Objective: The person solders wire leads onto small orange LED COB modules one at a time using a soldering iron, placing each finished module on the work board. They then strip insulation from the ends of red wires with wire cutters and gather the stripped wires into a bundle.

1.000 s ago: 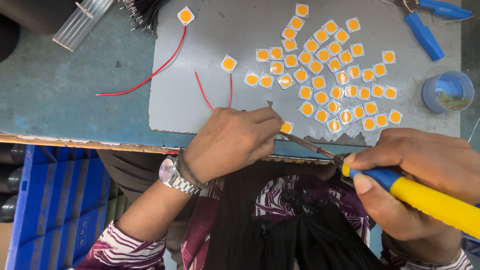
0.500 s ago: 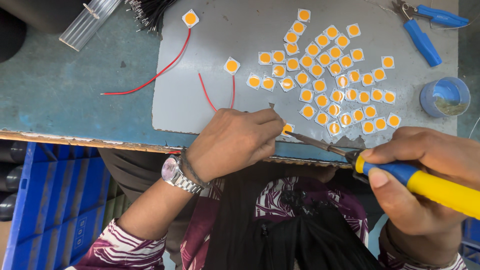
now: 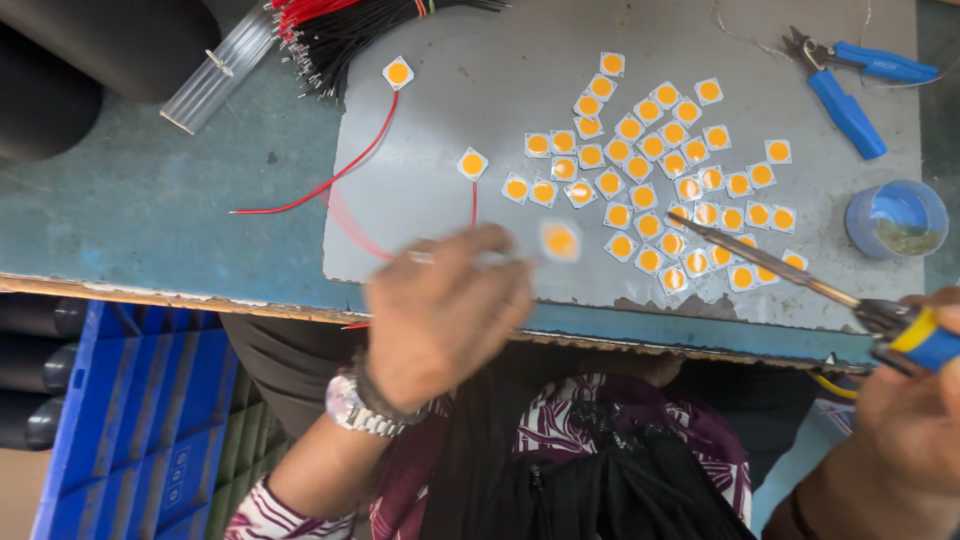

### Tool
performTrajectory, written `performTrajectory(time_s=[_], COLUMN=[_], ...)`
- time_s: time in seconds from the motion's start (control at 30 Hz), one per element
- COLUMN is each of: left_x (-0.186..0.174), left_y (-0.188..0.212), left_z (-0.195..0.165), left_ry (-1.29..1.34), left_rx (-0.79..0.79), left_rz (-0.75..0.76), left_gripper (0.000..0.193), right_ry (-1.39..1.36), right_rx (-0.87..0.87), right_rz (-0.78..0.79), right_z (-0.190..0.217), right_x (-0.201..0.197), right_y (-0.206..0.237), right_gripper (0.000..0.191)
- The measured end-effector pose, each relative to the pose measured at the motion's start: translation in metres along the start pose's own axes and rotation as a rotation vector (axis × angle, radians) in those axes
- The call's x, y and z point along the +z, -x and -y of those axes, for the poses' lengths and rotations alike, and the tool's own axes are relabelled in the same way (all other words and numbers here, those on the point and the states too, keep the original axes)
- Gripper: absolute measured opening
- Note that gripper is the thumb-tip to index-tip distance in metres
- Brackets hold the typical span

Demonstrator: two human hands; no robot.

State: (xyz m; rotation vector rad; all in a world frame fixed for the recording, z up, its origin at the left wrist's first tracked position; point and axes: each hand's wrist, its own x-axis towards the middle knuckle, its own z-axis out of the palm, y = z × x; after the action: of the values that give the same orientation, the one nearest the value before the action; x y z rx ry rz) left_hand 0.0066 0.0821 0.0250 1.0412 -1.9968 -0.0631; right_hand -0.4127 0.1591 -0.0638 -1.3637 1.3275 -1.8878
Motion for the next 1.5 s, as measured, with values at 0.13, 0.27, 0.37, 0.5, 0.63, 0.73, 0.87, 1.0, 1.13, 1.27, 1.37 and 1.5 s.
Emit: performTrajectory(time_s=[0.13, 0.27, 0.37, 0.5, 0.63, 0.73, 0.87, 1.0, 1.13, 1.27, 1.37, 1.5], left_x=[0.001, 0.016, 0.015, 0.005, -0.007, -0.018, -0.027, -0.033, -0.037, -0.037, -0.038, -0.040], left_y=[-0.011, -0.017, -0.004, 0.008, -0.007, -0.027, -0.032, -0.010, 0.006, -0.004, -0.025, -0.052], left_z=[0.018, 0.029, 0.018, 0.013, 0.040, 0.070, 0.083, 0.068, 0.060, 0.066, 0.071, 0.064], left_ry=[-0.235, -0.316, -0.378, -0.461, -0.558, -0.732, -0.487, -0.438, -0.435, -0.587, -0.642, -0.552], left_rx=[-0.225, -0.356, -0.347, -0.359, -0.191, -0.139, -0.267, -0.310, -0.386, -0.207, -0.080, 0.156], left_rz=[-0.130, -0.021, 0.036, 0.138, 0.076, 0.167, 0.264, 0.228, 0.195, 0.245, 0.346, 0.318], left_gripper=[0.008, 0.019, 0.046, 0.054, 0.056, 0.088, 0.072, 0.045, 0.017, 0.009, 0.009, 0.008], right_ry=[-0.026, 0.557, 0.497, 0.059, 0.015, -0.020, -0.047, -0.093, -0.264, -0.199, -0.206, -0.158], right_rx=[-0.002, -0.194, -0.139, 0.056, 0.093, 0.110, 0.130, 0.147, 0.148, 0.136, 0.129, 0.126], right_rz=[-0.027, 0.007, -0.010, -0.046, -0.042, -0.037, -0.038, -0.018, 0.054, 0.007, 0.005, -0.080], right_z=[-0.045, -0.059, -0.050, -0.036, -0.026, -0.025, -0.033, -0.044, -0.040, -0.025, -0.020, -0.017], right_x=[-0.046, -0.057, -0.054, -0.038, -0.025, -0.021, -0.026, -0.034, -0.029, -0.008, 0.000, -0.004], right_y=[0.003, 0.014, 0.025, 0.034, 0.035, 0.036, 0.039, 0.037, 0.032, 0.037, 0.035, 0.042], right_gripper=[0.033, 0.034, 0.032, 0.030, 0.028, 0.028, 0.027, 0.027, 0.027, 0.031, 0.033, 0.033])
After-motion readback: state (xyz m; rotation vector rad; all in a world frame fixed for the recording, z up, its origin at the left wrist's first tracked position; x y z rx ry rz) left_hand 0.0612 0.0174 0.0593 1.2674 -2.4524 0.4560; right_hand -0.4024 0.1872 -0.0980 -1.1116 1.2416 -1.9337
